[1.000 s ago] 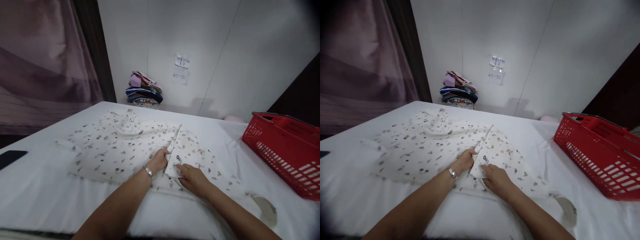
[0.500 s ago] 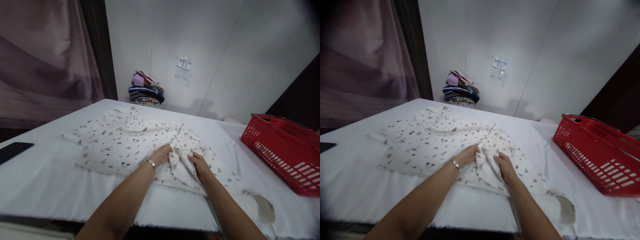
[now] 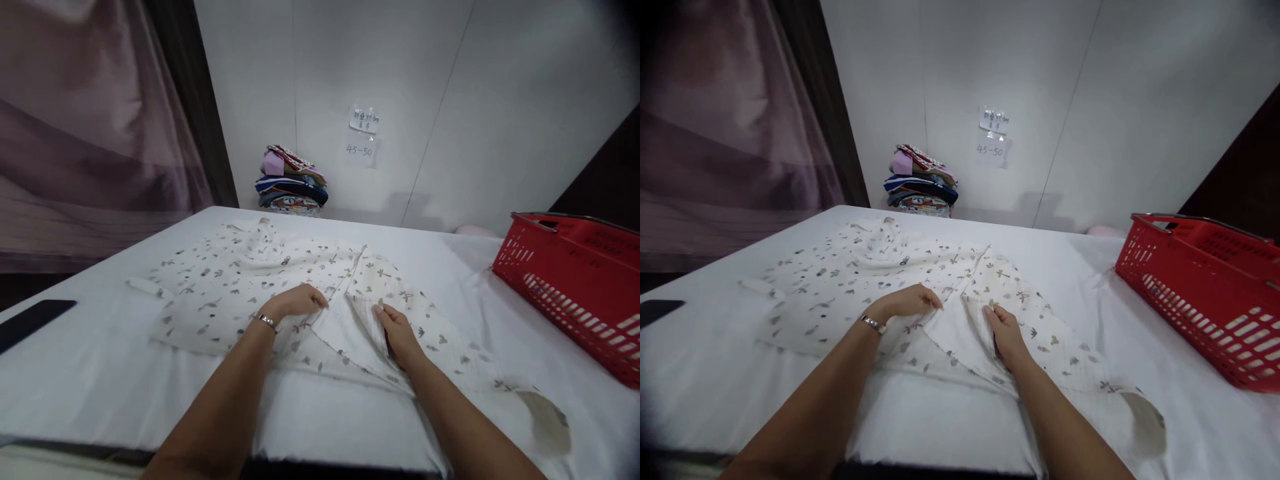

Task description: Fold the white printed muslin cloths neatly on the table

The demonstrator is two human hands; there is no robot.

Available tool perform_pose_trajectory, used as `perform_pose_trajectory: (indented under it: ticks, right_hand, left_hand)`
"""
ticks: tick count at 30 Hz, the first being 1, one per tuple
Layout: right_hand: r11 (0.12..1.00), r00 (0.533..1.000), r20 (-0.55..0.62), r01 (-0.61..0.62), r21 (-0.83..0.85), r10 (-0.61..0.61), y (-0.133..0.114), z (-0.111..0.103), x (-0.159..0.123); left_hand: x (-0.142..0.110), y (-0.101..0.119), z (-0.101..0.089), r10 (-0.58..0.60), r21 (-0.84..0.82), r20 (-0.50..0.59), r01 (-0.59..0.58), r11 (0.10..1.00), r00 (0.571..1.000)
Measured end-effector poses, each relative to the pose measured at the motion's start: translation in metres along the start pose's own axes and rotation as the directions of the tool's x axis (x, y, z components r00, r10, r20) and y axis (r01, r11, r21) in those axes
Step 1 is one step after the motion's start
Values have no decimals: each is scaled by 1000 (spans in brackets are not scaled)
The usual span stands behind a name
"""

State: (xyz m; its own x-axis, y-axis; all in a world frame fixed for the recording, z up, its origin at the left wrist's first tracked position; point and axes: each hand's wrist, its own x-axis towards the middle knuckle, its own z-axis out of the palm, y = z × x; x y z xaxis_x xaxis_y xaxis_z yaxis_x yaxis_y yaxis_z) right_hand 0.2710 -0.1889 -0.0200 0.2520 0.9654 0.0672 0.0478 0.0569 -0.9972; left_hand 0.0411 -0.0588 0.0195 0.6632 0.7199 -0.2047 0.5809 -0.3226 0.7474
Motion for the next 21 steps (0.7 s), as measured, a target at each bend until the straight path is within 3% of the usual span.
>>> perform_pose_trajectory:
  ticks: [4, 7, 15, 21]
  right_hand:
    - [996, 998, -33, 42, -84, -45, -4, -2, -2]
    - [993, 997, -33, 59, -100, -63, -8, -3, -3]
    - [993, 999, 6, 52, -107, -51, -9, 3, -7]
    - [994, 999, 5, 47, -98, -46, -10, 5, -7]
  left_hand:
    - [-4, 3, 4, -77, 60, 64, 73, 996, 995]
    - [-8, 8, 10, -86, 57, 52, 83, 995, 995]
    - [-26, -5, 5, 205, 81, 81, -212, 974, 975]
    - [-31, -15, 25, 304, 200, -76, -285, 938, 949]
